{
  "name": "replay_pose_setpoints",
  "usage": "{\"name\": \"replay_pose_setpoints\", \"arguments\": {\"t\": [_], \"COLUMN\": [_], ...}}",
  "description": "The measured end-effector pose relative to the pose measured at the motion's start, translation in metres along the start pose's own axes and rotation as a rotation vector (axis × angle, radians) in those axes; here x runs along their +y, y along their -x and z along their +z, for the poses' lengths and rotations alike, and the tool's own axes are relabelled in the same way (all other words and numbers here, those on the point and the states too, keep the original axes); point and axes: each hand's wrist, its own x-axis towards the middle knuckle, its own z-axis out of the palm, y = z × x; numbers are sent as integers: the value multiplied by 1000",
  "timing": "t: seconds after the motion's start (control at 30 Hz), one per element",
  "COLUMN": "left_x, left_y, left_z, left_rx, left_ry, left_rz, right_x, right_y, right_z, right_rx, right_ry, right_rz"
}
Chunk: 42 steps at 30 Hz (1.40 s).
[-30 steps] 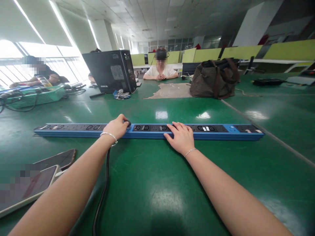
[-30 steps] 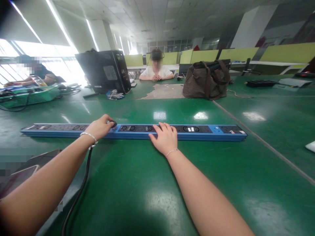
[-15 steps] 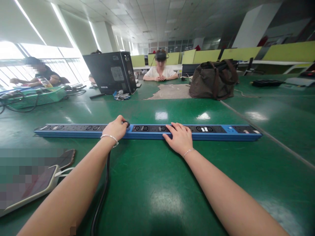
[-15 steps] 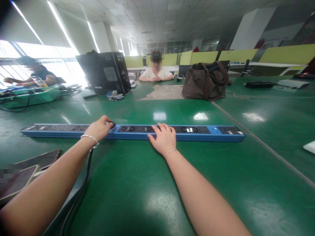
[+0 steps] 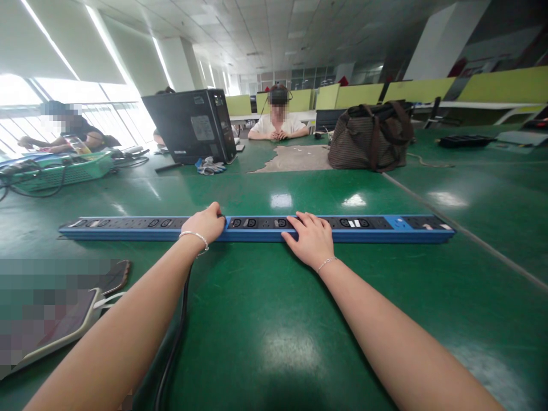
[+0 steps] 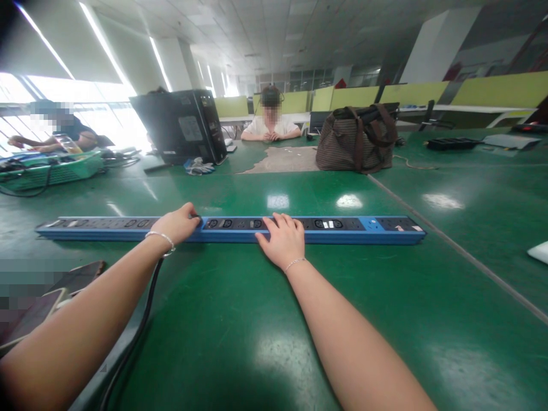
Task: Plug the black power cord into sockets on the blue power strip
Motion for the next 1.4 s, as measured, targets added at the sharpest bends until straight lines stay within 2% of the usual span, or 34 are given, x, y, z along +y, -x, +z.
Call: {"name": "replay_pose_setpoints", "arguments": {"t": [0.23, 0.43, 0.9, 1.1, 1.4], "left_x": [7, 5, 10, 8, 8], "left_y": [14, 8, 16, 15, 18], "left_z": [4, 0, 5, 9, 10], "left_rx": [31, -13, 30, 75, 93], "left_ry": [-41, -39, -74, -17, -7], "left_rz": [7, 24, 46, -16, -26], "right_x": [0, 0, 0, 0, 0], "right_y": [0, 0, 0, 0, 0], "right_z": [0, -1, -2, -1, 0], "right_rx": [5, -8, -10, -14, -2], "right_ry": [4, 2, 19, 31, 31], "right_rz": [-5, -2, -1, -5, -2]}}
